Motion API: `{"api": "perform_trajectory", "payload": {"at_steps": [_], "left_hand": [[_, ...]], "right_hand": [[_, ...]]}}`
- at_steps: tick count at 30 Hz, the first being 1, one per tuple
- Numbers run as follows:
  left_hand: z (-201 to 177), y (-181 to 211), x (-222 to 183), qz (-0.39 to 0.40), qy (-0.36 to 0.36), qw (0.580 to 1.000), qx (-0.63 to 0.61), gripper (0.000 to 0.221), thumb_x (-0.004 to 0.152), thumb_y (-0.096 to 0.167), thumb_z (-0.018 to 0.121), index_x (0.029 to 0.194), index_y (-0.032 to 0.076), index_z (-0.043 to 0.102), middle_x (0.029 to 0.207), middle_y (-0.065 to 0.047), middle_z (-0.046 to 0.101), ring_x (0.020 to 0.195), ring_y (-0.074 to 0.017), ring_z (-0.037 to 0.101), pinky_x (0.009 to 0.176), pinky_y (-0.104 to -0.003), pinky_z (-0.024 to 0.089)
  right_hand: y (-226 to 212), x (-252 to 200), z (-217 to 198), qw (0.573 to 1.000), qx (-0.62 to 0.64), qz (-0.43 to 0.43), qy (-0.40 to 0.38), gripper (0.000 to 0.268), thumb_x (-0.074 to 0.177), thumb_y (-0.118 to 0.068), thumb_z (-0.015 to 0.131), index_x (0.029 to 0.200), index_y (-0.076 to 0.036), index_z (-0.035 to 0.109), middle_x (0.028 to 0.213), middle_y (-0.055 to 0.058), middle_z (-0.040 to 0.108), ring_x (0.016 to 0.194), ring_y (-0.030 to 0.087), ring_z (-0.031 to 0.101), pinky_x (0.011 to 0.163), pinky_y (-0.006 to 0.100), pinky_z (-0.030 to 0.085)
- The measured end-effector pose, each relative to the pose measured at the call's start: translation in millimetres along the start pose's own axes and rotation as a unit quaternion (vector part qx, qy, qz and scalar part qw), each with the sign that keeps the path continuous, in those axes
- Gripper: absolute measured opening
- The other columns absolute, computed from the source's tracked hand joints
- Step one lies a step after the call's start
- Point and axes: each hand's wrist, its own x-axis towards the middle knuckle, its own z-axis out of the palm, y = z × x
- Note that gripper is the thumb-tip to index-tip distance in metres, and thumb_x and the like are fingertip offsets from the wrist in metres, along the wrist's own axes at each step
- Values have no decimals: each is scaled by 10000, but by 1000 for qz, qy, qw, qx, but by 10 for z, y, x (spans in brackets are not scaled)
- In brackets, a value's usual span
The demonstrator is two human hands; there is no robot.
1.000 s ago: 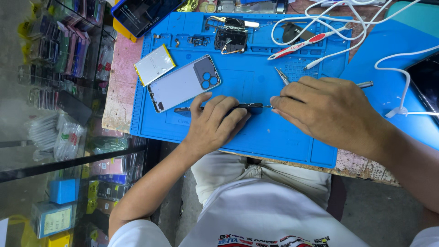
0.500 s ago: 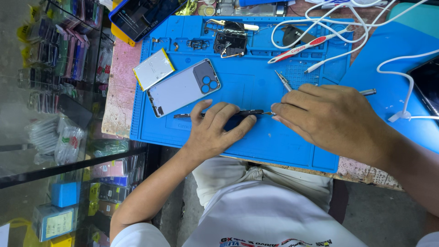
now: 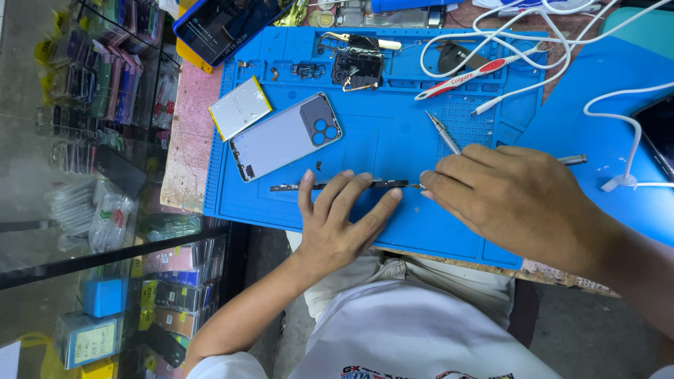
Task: The person disassembles a mobile phone by removing internal screws with a screwdriver, prying open the chassis, disconnecting the battery, and applying adhesive to the frame for reassembly.
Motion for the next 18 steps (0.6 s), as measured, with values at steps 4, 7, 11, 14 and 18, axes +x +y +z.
{"api": "perform_trajectory", "payload": {"at_steps": [4, 7, 11, 14, 18], "left_hand": [[1, 14, -51, -4, -10, 1000, -15, 431, 989, 284, 801, 1400, 287, 672, 1334, -69, 576, 1287, -271, 535, 1257, -599, 199], [7, 27, -67, -5, -8, 1000, -18, 455, 975, 281, 819, 1404, 285, 666, 1341, -72, 565, 1288, -280, 531, 1256, -615, 194], [41, 45, -56, -5, -1, 1000, -16, 482, 977, 287, 835, 1422, 273, 652, 1345, -85, 548, 1288, -292, 524, 1260, -649, 166], [47, 65, -51, -8, -4, 1000, -16, 495, 983, 298, 835, 1437, 274, 637, 1340, -85, 544, 1292, -294, 520, 1259, -677, 123], [17, 59, -44, -7, -19, 1000, -10, 476, 983, 299, 813, 1430, 274, 651, 1317, -89, 551, 1282, -293, 531, 1240, -700, 59]], "right_hand": [[-33, -11, -27, 1000, -3, 2, -27, 249, 833, -227, 719, 1056, -121, 755, 870, -15, 674, 785, 140, 658, 599, 290, 538], [-42, -12, -34, 999, -12, 0, -31, 272, 823, -220, 715, 1074, -123, 753, 871, -15, 673, 786, 137, 660, 595, 289, 537], [-44, -11, -36, 1000, -11, 2, -29, 251, 826, -209, 713, 1056, -117, 754, 873, -16, 672, 795, 135, 661, 599, 290, 536], [-51, 1, -49, 1000, -6, 5, -27, 229, 832, -195, 711, 1040, -110, 754, 874, -12, 671, 797, 141, 660, 598, 293, 534], [-64, -4, -91, 1000, 5, 9, -22, 250, 803, -200, 721, 1030, -104, 757, 858, 1, 677, 783, 165, 665, 588, 320, 523]]}}
